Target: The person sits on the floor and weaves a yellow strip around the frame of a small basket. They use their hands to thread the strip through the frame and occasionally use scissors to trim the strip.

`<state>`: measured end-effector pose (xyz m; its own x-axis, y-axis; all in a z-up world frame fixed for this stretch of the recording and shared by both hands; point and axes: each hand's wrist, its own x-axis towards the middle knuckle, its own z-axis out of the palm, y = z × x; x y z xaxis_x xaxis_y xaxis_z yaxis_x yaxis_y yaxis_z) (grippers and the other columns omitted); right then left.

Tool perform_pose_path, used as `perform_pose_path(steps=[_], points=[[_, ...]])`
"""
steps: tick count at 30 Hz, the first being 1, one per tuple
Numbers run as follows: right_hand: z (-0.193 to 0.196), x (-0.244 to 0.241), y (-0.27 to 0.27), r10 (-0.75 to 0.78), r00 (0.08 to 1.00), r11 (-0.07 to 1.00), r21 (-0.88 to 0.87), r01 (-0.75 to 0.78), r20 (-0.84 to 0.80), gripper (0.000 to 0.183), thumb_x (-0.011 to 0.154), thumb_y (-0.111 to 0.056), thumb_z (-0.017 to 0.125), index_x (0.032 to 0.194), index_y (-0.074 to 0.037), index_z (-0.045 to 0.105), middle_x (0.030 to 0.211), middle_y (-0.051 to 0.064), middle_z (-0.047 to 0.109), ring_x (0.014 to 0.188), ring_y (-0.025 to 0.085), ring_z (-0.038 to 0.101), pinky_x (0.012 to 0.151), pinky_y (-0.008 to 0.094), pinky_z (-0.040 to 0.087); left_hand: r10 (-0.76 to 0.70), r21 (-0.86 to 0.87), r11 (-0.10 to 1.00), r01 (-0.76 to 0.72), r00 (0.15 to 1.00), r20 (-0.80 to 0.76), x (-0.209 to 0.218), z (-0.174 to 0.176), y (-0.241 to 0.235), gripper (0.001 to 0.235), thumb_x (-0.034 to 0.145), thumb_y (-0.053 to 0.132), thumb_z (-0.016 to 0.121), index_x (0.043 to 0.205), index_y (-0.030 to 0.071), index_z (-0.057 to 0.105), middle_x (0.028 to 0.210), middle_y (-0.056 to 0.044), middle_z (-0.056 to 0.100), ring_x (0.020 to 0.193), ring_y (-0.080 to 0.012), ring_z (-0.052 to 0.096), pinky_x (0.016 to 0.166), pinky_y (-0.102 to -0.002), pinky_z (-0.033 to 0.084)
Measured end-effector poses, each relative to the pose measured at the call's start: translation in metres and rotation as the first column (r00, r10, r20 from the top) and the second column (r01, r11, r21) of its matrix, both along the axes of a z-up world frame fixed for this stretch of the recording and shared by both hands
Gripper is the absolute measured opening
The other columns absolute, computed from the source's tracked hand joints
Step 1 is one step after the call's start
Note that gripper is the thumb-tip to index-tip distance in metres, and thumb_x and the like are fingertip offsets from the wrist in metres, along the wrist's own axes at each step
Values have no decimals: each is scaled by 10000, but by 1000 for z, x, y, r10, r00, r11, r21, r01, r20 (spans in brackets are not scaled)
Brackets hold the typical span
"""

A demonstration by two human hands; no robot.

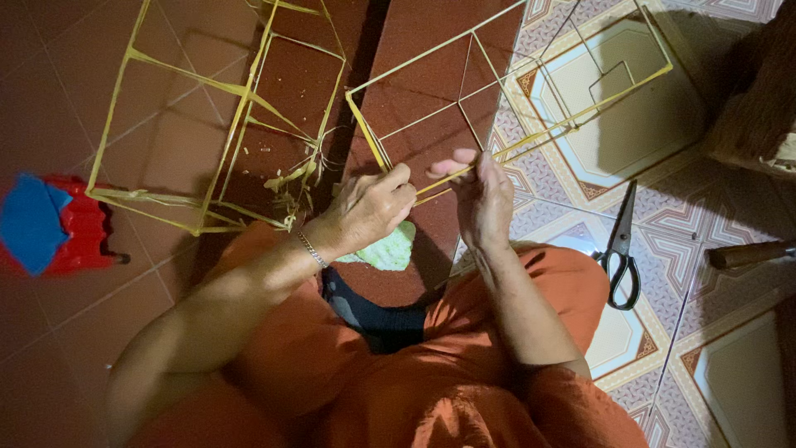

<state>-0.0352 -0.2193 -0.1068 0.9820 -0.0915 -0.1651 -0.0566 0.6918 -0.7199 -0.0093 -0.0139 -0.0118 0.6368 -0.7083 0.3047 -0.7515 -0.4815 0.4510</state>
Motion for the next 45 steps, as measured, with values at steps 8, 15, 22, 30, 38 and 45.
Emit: perform_pose_path(steps=[8, 15, 22, 30, 38, 45], points=[[6, 12, -15, 23, 998, 1000, 18, -25, 64, 410, 1102, -253, 527, 1329, 84, 587, 1118, 233, 737, 1001, 338, 736, 994, 446, 561, -11, 0, 1000, 11, 998, -57, 0, -2, -1, 176, 920, 11, 690, 826, 13, 542, 859, -131, 495, 659, -295, 680, 538, -430, 536], [6, 19, -27, 26, 985, 999, -46, -19, 173, 460, 1161, -365, 451, 1418, -6, 579, 666, 92, 619, 679, 284, 688, 935, 513, 592, 0, 141, 989, 34, 973, -233, -4, -8, -7, 201, 989, 71, 683, 846, -10, 565, 905, -132, 502, 582, -269, 655, 467, -392, 543], [13, 26, -33, 96, 982, 995, -16, -94, 161, 602, 1131, -515, 346, 1450, -50, 559, 626, 93, 595, 670, 286, 663, 925, 510, 576, -28, 54, 998, 24, 997, 67, -13, -7, -6, 175, 895, 32, 685, 797, 24, 540, 903, -131, 483, 717, -299, 658, 588, -416, 566], [1, 34, -52, 77, 990, 989, 113, -91, 119, 601, 1166, -459, 399, 1471, 38, 546, 1115, 181, 724, 930, 270, 676, 973, 455, 526, -17, 135, 991, 18, 1000, -11, 4, -27, -4, 237, 1001, -17, 656, 798, -21, 534, 846, -111, 484, 550, -202, 635, 443, -303, 566], [-2, 34, -57, 56, 997, 961, 269, -70, 60, 646, 1118, -503, 343, 1432, 3, 594, 1133, 179, 736, 955, 297, 695, 943, 469, 539, 76, 142, 986, -88, 993, 87, -1, -21, -4, 190, 929, -17, 620, 774, 14, 516, 856, -131, 479, 602, -285, 655, 514, -404, 561], [2, 34, -61, 67, 996, 991, 117, -73, 54, 658, 1095, -549, 394, 1359, -4, 652, 998, 134, 735, 877, 264, 689, 950, 490, 563, 20, 80, 996, -36, 981, 194, -4, -20, -3, 105, 872, 13, 604, 812, 11, 517, 921, -153, 466, 672, -303, 647, 525, -396, 564]])
